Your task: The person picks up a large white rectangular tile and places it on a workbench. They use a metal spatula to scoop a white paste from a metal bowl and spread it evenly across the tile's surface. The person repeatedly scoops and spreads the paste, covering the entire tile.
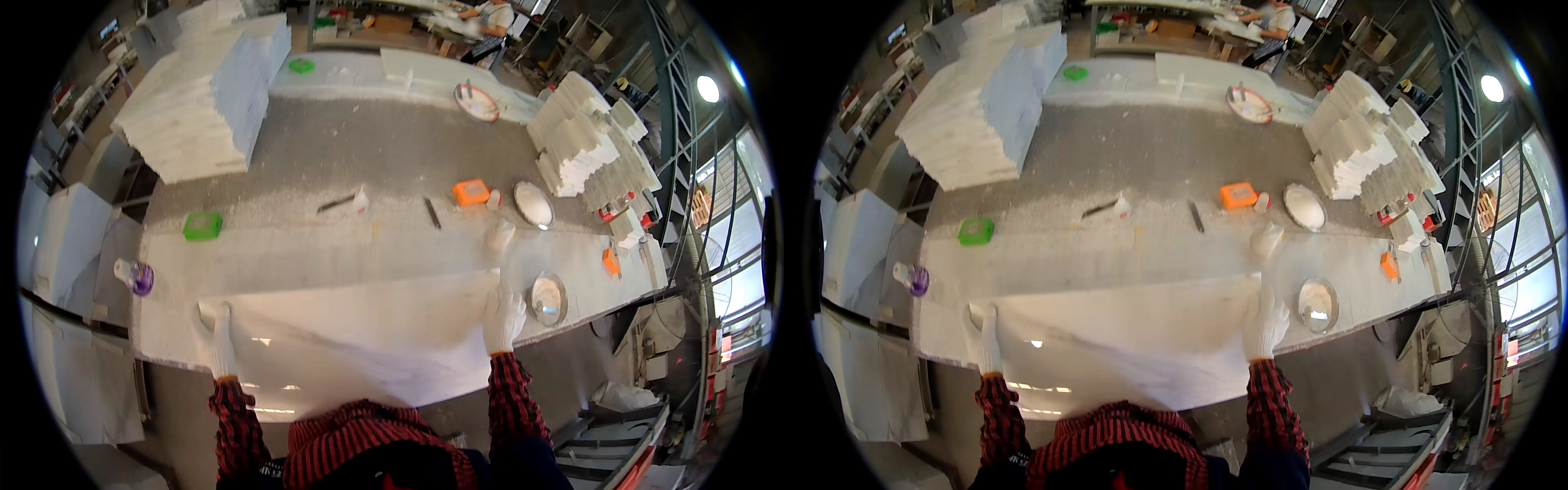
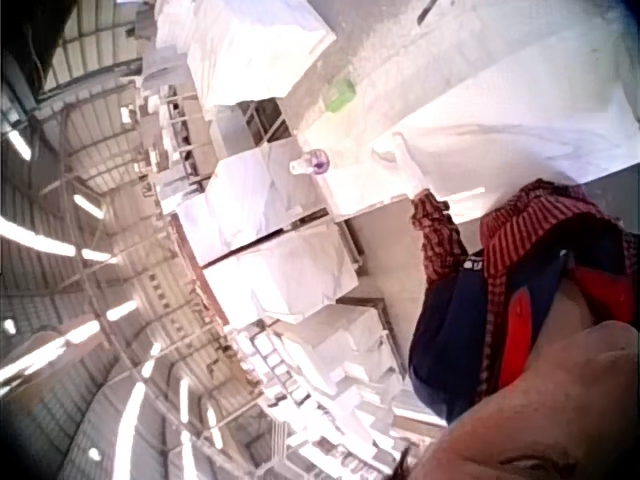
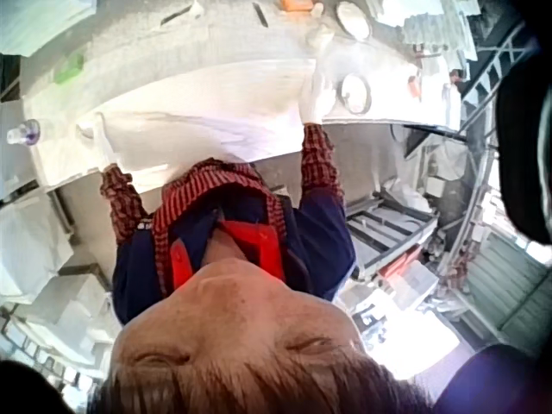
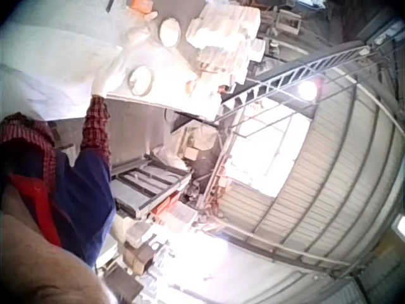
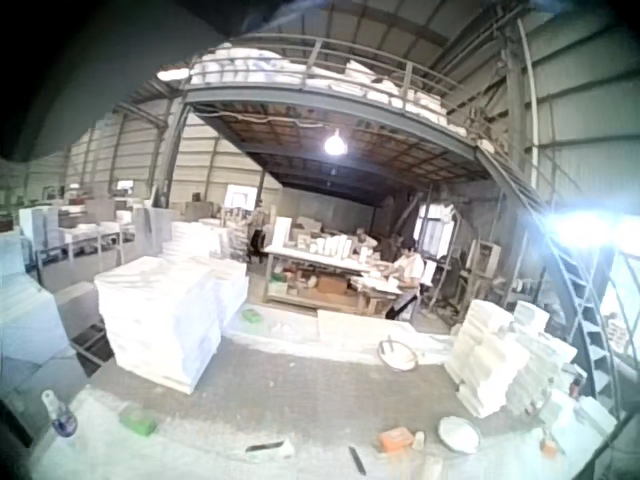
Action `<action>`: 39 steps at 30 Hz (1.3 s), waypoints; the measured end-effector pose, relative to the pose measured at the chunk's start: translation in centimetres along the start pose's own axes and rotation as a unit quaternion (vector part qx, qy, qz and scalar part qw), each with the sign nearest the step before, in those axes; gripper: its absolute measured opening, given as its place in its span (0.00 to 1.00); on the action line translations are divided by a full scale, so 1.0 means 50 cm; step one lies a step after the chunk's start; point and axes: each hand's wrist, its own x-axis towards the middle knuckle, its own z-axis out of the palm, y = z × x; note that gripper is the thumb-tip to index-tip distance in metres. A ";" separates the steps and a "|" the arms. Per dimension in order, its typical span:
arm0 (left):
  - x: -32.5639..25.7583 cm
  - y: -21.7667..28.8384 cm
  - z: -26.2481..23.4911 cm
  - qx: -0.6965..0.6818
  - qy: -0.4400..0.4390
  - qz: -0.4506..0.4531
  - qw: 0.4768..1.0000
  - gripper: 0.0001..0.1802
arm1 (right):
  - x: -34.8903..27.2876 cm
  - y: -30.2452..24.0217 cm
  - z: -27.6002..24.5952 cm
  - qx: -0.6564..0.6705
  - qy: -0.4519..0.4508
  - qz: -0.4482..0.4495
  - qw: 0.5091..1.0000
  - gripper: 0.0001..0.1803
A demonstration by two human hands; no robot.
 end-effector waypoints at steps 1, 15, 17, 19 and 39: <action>0.003 -0.025 0.006 0.037 0.019 0.042 0.998 0.43 | -0.007 -0.003 0.000 -0.016 0.013 -0.020 1.000 0.25; 0.000 -0.096 -0.013 0.131 -0.062 0.100 0.984 0.34 | -0.304 0.174 -0.062 0.063 -0.272 0.160 0.947 0.37; 0.005 -0.101 -0.005 0.091 -0.082 0.083 0.989 0.34 | -0.317 0.193 -0.046 0.086 -0.267 0.193 0.940 0.39; 0.001 -0.107 -0.022 0.107 -0.099 0.100 0.984 0.33 | -0.310 0.193 -0.040 0.092 -0.290 0.221 0.927 0.42; -0.215 -0.209 -0.219 -0.488 -0.012 -0.358 0.796 0.44 | -0.309 0.196 -0.037 0.226 -0.231 0.399 0.858 0.43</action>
